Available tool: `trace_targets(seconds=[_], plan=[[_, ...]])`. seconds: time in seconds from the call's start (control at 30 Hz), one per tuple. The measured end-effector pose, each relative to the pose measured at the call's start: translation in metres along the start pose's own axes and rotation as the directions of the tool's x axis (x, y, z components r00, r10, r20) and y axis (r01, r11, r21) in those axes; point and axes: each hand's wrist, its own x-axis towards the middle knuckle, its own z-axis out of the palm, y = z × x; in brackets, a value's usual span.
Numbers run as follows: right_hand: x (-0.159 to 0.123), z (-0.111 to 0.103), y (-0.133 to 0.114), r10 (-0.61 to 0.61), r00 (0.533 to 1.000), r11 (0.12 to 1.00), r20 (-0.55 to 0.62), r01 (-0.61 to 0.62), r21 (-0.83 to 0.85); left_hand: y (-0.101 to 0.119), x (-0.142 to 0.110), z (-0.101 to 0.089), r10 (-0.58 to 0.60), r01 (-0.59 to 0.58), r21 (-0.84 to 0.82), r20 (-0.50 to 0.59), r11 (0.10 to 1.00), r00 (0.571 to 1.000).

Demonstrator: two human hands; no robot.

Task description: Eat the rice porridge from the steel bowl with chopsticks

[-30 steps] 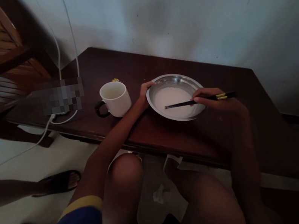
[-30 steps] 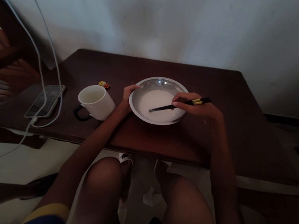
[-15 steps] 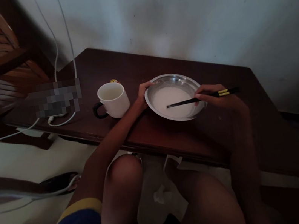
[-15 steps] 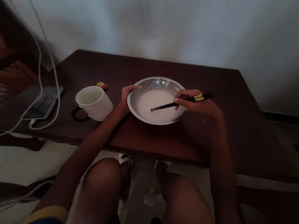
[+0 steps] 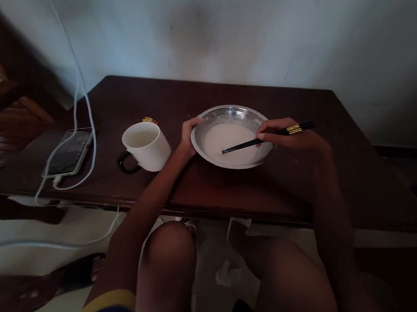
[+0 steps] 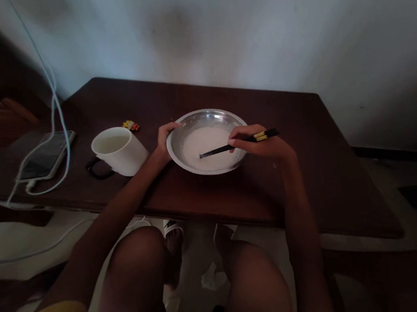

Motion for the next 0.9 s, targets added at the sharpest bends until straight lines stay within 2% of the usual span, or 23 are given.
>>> trace_targets(seconds=[0.03,0.1,0.17,0.23,0.33,0.43,0.5,0.57,0.67,0.77,0.83,0.9], plan=[[0.003,0.005,0.0,-0.003,1.0,1.0,-0.002,0.003,0.003,0.0,0.001,-0.001,-0.001,0.001,-0.004,0.002,1.0,1.0],[0.008,0.01,0.004,0.02,0.997,0.999,-0.077,-0.022,-0.023,-0.001,0.003,-0.002,0.002,-0.002,-0.006,0.008,1.0,1.0],[0.006,0.004,0.01,0.063,0.98,0.995,-0.189,-0.077,-0.07,-0.002,0.004,-0.003,0.01,-0.01,0.003,0.017,1.0,1.0],[-0.002,-0.009,0.013,0.09,0.966,0.988,-0.24,-0.117,-0.097,-0.002,0.005,-0.004,0.016,-0.016,0.023,0.027,1.0,1.0],[-0.013,-0.023,0.008,0.082,0.986,0.994,-0.147,-0.091,-0.054,-0.001,0.003,-0.002,0.031,-0.033,0.056,0.034,0.998,0.999],[-0.008,-0.011,0.0,0.016,1.0,1.0,0.002,-0.016,0.009,0.0,0.0,-0.001,0.026,-0.027,0.06,0.022,0.998,0.999],[0.001,0.003,-0.001,-0.005,1.0,1.0,-0.01,0.005,-0.005,0.001,-0.001,0.0,0.014,-0.015,0.04,0.012,0.999,1.0],[0.007,0.009,0.003,0.02,0.994,0.998,-0.11,-0.027,-0.061,0.001,-0.002,0.001,0.008,-0.008,0.016,0.009,1.0,1.0],[0.0,-0.006,0.01,0.08,0.97,0.988,-0.228,-0.109,-0.114,0.001,-0.002,0.002,-0.005,0.005,0.002,-0.003,1.0,1.0],[-0.012,-0.021,0.009,0.078,0.986,0.994,-0.15,-0.089,-0.068,0.001,-0.002,0.002,-0.023,0.023,0.001,-0.019,1.0,1.0],[-0.011,-0.017,0.004,0.039,0.998,0.999,-0.043,-0.04,-0.026,0.0,-0.001,0.0,-0.029,0.029,-0.004,-0.01,1.0,1.0],[-0.004,-0.004,0.002,0.006,1.0,0.999,-0.004,-0.007,-0.031,-0.001,0.0,-0.001,-0.019,0.019,-0.016,0.007,1.0,1.0]])
